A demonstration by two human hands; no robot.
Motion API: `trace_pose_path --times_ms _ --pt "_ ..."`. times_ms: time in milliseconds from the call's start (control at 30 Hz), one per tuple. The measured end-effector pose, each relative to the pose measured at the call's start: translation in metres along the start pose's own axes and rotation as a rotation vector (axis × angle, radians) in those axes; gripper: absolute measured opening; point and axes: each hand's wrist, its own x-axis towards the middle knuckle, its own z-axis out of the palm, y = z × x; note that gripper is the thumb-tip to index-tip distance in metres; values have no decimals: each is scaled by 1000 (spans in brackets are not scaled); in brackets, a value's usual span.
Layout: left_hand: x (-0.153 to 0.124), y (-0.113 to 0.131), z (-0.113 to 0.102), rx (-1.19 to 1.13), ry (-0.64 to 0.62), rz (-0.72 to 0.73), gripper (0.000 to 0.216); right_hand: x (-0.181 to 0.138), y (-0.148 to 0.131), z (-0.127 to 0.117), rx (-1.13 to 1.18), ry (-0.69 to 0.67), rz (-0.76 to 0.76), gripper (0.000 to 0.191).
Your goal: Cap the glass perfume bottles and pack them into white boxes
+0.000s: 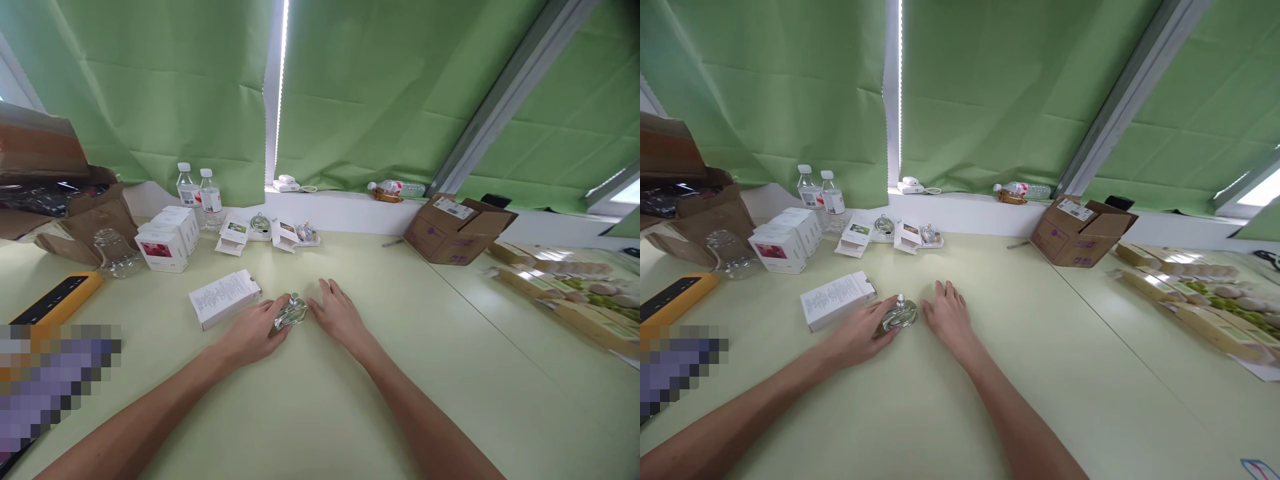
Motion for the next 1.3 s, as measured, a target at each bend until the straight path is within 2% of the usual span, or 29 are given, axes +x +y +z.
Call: trace_pose_path --times_ms 200,400,900,1300 --pt "1 1 -1 6 -19 -3 43 -2 -2 -6 -43 11 0 51" --pt "-1 1 -1 2 -24 -14 44 -5 -5 -14 -99 -13 -38 36" --pt "-1 -1 0 8 -18 -8 42 -4 -8 -22 -5 31 -51 33" --pt "0 1 -1 5 -11 -14 41 -3 -8 -19 116 68 -76 32"
